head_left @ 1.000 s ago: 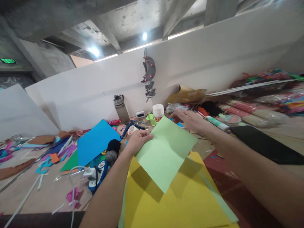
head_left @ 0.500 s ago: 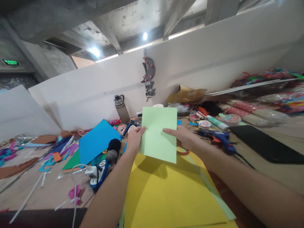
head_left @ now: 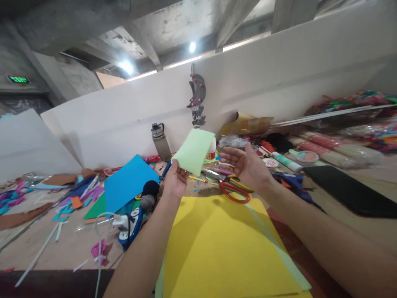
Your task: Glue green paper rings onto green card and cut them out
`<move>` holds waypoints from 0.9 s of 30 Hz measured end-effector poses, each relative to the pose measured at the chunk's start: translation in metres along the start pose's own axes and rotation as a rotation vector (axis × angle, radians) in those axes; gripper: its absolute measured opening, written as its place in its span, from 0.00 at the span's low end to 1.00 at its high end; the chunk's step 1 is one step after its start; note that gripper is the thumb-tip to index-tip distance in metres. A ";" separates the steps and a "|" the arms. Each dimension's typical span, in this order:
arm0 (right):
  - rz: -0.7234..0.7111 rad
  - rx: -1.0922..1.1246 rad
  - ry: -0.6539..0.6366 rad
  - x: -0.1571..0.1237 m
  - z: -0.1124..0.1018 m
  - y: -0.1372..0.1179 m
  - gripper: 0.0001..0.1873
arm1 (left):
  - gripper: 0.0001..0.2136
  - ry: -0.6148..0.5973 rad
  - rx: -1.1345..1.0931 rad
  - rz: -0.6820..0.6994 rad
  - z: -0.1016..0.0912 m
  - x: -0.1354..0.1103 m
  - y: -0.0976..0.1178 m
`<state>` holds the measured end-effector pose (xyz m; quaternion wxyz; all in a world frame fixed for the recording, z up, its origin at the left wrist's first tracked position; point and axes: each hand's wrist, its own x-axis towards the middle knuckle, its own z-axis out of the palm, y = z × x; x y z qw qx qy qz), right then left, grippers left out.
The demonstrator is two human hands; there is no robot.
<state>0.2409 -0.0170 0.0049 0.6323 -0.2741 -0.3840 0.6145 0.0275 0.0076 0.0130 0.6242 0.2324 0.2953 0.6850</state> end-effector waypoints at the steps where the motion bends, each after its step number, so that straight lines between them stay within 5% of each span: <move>1: -0.013 -0.022 -0.038 -0.001 0.003 0.007 0.26 | 0.07 0.006 -0.063 0.034 0.002 -0.001 -0.001; 6: -0.067 -0.238 -0.187 -0.014 0.033 0.047 0.29 | 0.09 -0.058 -0.121 0.083 0.004 -0.013 -0.026; 12: -0.049 -0.145 0.192 -0.023 0.043 0.053 0.24 | 0.11 -0.143 -0.037 -0.015 0.006 -0.035 -0.055; 27: -0.147 -0.354 0.277 -0.024 0.042 0.030 0.16 | 0.06 -0.131 0.025 -0.095 0.004 -0.029 -0.037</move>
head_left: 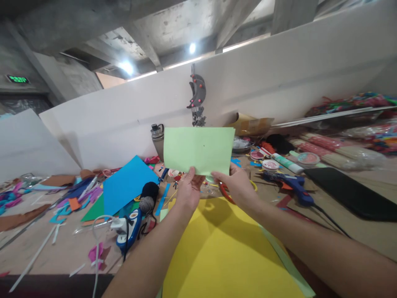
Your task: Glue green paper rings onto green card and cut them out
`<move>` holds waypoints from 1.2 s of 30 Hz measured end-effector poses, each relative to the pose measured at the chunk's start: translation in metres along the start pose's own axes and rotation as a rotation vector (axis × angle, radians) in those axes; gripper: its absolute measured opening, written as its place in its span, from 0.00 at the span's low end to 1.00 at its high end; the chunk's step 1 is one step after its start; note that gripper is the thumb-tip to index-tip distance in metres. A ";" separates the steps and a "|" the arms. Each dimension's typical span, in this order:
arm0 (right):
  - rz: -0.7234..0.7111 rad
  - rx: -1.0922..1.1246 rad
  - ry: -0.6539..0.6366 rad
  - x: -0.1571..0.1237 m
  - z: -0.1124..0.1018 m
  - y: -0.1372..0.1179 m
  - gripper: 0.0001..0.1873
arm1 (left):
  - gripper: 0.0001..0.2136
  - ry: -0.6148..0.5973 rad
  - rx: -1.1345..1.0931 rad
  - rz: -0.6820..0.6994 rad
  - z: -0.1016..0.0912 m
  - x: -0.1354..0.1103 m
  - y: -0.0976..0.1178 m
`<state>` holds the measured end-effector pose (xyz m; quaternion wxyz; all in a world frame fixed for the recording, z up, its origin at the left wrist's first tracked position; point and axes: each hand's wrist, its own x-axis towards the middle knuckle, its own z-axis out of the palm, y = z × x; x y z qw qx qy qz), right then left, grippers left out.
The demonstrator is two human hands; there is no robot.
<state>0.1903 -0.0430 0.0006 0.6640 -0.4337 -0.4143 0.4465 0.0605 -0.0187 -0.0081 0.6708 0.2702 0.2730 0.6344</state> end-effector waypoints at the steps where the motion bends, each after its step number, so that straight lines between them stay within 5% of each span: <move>1: -0.002 0.021 0.000 0.001 -0.001 0.001 0.17 | 0.07 -0.007 -0.008 0.007 0.000 0.000 0.001; 6: -0.013 0.316 -0.111 0.001 0.004 0.020 0.22 | 0.08 0.004 -0.064 0.095 0.006 -0.002 -0.001; 10: 0.058 0.305 -0.270 -0.006 0.016 0.033 0.16 | 0.13 -0.068 -0.041 0.069 0.007 -0.007 -0.011; 23: 0.077 0.287 -0.064 -0.012 0.016 0.022 0.10 | 0.11 -0.067 -0.066 0.017 0.008 -0.016 -0.025; 36: -0.002 0.136 -0.027 0.001 -0.010 0.015 0.16 | 0.03 0.058 -0.104 0.034 -0.001 0.000 0.001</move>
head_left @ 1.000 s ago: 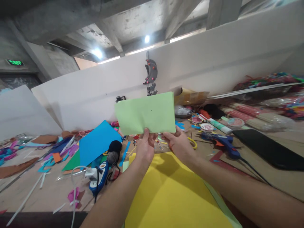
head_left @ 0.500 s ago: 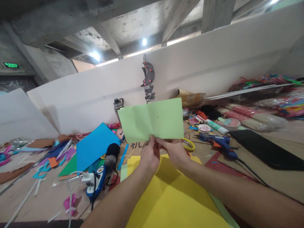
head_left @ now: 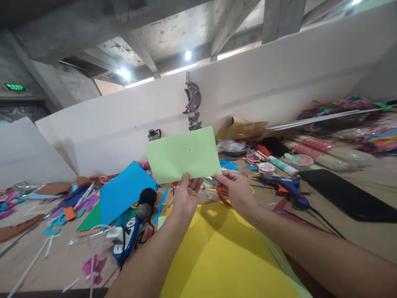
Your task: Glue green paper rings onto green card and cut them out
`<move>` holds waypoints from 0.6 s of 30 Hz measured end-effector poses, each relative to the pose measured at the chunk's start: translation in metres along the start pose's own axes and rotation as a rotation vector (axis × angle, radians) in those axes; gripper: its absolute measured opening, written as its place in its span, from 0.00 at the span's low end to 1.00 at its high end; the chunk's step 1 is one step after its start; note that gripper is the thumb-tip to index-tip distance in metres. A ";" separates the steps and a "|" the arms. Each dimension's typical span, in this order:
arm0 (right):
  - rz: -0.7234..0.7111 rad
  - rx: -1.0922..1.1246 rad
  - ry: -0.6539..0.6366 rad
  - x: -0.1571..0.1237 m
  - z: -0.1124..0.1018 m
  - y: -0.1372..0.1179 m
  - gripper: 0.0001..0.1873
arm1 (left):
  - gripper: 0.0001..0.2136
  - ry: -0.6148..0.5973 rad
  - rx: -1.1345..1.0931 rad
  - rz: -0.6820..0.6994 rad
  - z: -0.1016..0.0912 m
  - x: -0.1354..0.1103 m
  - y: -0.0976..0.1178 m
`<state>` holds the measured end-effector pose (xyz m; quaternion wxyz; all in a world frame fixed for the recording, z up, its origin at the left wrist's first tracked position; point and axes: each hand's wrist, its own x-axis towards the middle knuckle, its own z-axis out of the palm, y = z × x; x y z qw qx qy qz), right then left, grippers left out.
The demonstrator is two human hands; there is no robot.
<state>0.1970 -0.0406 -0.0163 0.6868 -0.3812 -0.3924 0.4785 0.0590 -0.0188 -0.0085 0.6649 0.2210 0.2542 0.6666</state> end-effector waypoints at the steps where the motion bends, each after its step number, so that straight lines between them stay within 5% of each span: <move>1: 0.001 -0.005 -0.005 0.000 -0.001 0.000 0.17 | 0.03 0.007 0.005 0.006 0.000 0.001 0.000; 9: 0.040 0.107 0.010 0.013 -0.008 -0.001 0.14 | 0.05 0.116 0.026 0.074 -0.010 0.021 0.016; 18: 0.090 0.115 -0.130 0.030 -0.016 -0.014 0.19 | 0.12 -0.062 0.310 -0.001 -0.018 0.030 0.022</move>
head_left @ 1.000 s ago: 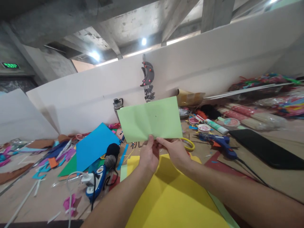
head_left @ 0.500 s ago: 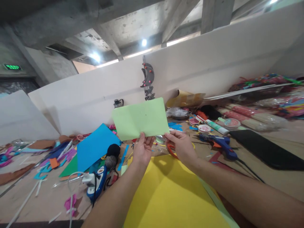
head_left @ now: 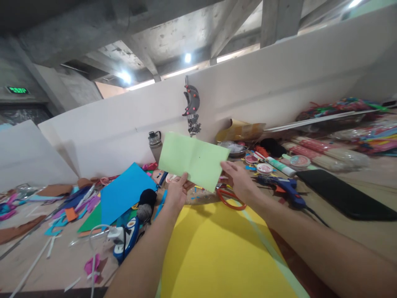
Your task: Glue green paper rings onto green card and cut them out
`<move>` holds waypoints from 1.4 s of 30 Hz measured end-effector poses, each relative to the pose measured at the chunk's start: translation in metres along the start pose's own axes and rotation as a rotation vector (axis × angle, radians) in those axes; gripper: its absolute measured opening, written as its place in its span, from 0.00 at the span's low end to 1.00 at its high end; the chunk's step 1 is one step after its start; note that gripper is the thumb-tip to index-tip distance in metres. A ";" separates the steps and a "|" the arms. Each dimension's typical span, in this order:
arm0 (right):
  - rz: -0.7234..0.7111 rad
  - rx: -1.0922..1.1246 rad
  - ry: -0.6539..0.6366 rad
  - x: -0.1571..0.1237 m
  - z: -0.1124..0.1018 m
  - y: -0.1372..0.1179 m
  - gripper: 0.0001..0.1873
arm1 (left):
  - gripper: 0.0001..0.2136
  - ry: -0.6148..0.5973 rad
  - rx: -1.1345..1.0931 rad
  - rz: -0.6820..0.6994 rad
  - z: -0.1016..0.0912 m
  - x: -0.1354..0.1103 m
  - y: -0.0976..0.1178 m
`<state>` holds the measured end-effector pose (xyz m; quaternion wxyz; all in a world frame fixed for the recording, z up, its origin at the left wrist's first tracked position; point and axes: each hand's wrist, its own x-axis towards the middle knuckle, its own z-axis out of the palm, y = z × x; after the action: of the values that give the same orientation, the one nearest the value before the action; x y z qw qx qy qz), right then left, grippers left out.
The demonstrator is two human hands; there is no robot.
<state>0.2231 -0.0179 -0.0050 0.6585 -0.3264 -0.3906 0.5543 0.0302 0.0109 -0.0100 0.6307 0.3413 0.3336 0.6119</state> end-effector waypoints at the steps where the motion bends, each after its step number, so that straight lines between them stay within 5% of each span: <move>1: -0.007 -0.044 0.018 -0.001 0.001 0.000 0.18 | 0.12 -0.013 0.015 -0.010 0.001 -0.001 -0.001; 8: -0.033 -0.197 0.097 -0.004 0.002 0.004 0.15 | 0.10 0.025 0.015 -0.007 -0.002 0.002 -0.002; 18: 0.075 -0.229 -0.023 -0.001 -0.007 -0.001 0.20 | 0.07 0.126 0.083 0.061 -0.016 0.010 0.002; 21: 0.116 -0.330 -0.150 -0.001 -0.007 0.000 0.24 | 0.04 0.268 -0.016 0.147 -0.018 0.016 0.002; 25: -0.010 -0.822 -0.548 -0.021 0.004 0.002 0.27 | 0.05 0.392 -0.136 0.284 -0.024 0.026 0.009; 27: -0.113 -1.059 -0.764 -0.042 0.013 0.005 0.31 | 0.05 0.418 -0.165 0.323 -0.028 0.030 0.012; 31: -0.121 -1.371 -0.949 -0.096 0.027 0.016 0.59 | 0.05 0.447 -0.176 0.309 -0.034 0.033 0.014; 34: -0.218 -1.352 -1.113 -0.130 0.028 0.032 0.59 | 0.05 0.444 -0.156 0.285 -0.036 0.033 0.013; 42: -0.141 -1.356 -1.106 -0.155 0.024 0.052 0.51 | 0.04 0.341 -0.098 0.266 -0.020 0.036 0.019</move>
<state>0.1648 -0.1621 -0.0622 0.0715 -0.3070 -0.9183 0.2396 0.0045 0.0475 -0.0052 0.4946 0.2428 0.3575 0.7540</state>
